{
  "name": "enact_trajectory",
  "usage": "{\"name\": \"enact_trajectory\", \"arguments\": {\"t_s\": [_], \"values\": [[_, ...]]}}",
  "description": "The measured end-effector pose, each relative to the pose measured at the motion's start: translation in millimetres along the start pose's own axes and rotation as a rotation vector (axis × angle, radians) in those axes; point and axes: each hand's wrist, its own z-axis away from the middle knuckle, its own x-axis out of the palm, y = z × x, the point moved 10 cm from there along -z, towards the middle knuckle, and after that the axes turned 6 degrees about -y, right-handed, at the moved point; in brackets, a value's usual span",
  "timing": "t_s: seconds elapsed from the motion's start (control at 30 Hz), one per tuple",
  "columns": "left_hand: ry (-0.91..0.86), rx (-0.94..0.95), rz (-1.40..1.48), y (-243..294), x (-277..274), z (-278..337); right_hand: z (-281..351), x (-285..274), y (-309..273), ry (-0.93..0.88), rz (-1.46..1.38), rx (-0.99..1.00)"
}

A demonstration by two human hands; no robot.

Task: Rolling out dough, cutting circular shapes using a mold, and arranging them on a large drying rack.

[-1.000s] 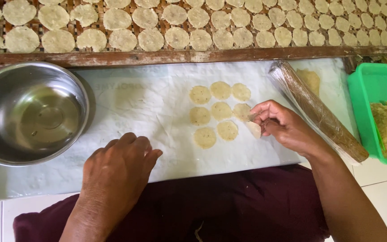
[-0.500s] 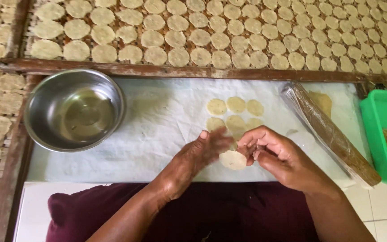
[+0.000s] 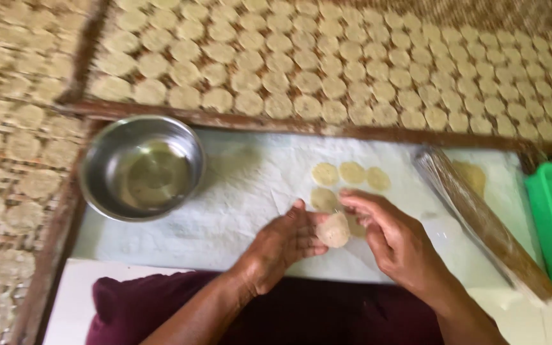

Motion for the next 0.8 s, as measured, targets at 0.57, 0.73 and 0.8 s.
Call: {"name": "enact_trajectory", "arguments": {"t_s": [0.57, 0.73, 0.8], "values": [[0.085, 0.077, -0.050, 32.5, -4.7, -1.5, -38.8, 14.4, 47.2, 0.000, -0.263, 0.241], [0.165, 0.186, -0.089, 62.1, 6.6, 20.2, -73.8, -3.8, 50.0, -0.048, -0.308, 0.245], [0.227, 0.289, -0.137, 78.9, 6.7, 31.7, -98.8, -16.7, 54.8, -0.043, -0.489, 0.255]]}}
